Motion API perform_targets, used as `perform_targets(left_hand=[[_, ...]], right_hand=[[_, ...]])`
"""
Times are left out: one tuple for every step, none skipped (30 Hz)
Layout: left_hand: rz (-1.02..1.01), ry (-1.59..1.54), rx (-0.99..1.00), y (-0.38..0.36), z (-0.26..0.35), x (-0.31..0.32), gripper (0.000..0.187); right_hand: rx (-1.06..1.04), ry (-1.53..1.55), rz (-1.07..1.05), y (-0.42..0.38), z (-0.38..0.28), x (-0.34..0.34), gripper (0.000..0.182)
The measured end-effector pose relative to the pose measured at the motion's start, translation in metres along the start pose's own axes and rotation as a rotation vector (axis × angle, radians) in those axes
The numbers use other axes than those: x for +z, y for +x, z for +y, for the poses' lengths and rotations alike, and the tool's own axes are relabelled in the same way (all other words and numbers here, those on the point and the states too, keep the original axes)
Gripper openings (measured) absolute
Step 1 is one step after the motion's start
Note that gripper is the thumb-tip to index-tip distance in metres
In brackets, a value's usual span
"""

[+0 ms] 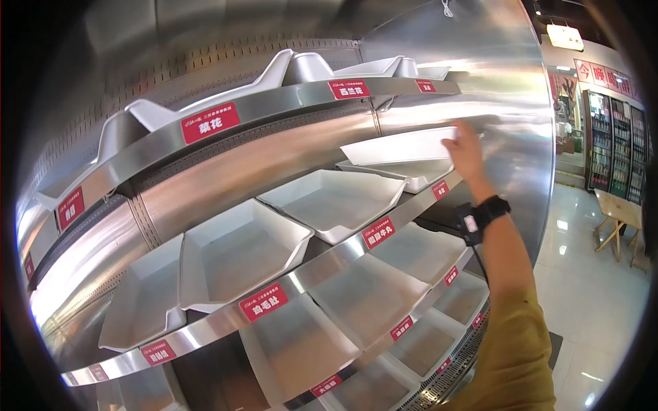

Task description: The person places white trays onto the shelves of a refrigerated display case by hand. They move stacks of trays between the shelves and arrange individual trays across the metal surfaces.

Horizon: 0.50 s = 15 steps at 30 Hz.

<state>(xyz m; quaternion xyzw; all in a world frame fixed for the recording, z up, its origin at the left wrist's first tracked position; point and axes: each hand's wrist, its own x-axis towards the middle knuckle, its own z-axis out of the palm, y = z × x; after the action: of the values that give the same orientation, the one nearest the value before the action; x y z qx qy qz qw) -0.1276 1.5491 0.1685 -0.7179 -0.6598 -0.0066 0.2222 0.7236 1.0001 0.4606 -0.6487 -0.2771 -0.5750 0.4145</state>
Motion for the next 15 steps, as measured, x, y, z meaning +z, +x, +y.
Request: perform_targets(left_hand=[[0.071,0.021,0.013,-0.001,0.001,0.002,0.099],[0.134,0.042,0.023,-0.004,0.0,0.012,0.098],[0.31,-0.052,0.165,0.013,-0.021,0.049,0.087],[0.276,-0.369,-0.033,0.028,-0.023,0.092,0.103],[0.106,-0.409,-0.005,0.033,-0.036,0.11,0.117],[0.105,-0.394,0.025,0.027,-0.038,0.111,0.11],[0.107,-0.415,0.027,0.019,-0.03,0.095,0.099],[0.104,-0.402,0.053,0.013,-0.027,0.079,0.096],[0.117,-0.378,0.044,0.0,-0.015,0.041,0.092],[0.139,-0.347,0.056,-0.002,-0.01,0.024,0.088],[0.279,-0.365,0.121,-0.006,-0.007,0.018,0.074],[0.248,-0.411,0.152,-0.01,-0.006,0.001,0.069],[0.227,-0.461,0.189,-0.01,-0.005,-0.013,0.063],[0.274,-0.476,0.232,-0.012,-0.007,-0.018,0.061],[0.323,-0.494,0.281,-0.011,-0.01,-0.019,0.059]], right_hand=[[0.045,0.002,0.004,-0.004,-0.003,-0.021,0.035],[0.056,-0.022,0.027,-0.01,-0.003,-0.041,0.035],[0.063,-0.038,0.042,-0.018,-0.001,-0.06,0.035],[0.075,0.115,0.041,-0.027,0.002,-0.082,0.034],[0.014,0.195,0.103,-0.035,0.003,-0.105,0.031],[0.079,0.201,0.084,-0.042,-0.011,-0.138,0.031],[0.072,0.094,0.079,-0.051,-0.004,-0.172,0.031],[0.161,0.141,0.04,-0.057,0.014,-0.211,0.033],[0.166,0.16,0.035,-0.068,-0.029,-0.242,0.036],[0.305,0.159,-0.009,-0.079,-0.052,-0.281,0.039],[0.357,0.126,0.044,-0.091,-0.071,-0.31,0.04],[0.371,0.028,-0.002,-0.1,-0.088,-0.345,0.041],[0.384,-0.077,-0.038,-0.113,-0.101,-0.376,0.042],[0.335,-0.033,-0.04,-0.136,-0.106,-0.402,0.041],[0.286,0.006,-0.04,-0.145,-0.117,-0.42,0.04]])
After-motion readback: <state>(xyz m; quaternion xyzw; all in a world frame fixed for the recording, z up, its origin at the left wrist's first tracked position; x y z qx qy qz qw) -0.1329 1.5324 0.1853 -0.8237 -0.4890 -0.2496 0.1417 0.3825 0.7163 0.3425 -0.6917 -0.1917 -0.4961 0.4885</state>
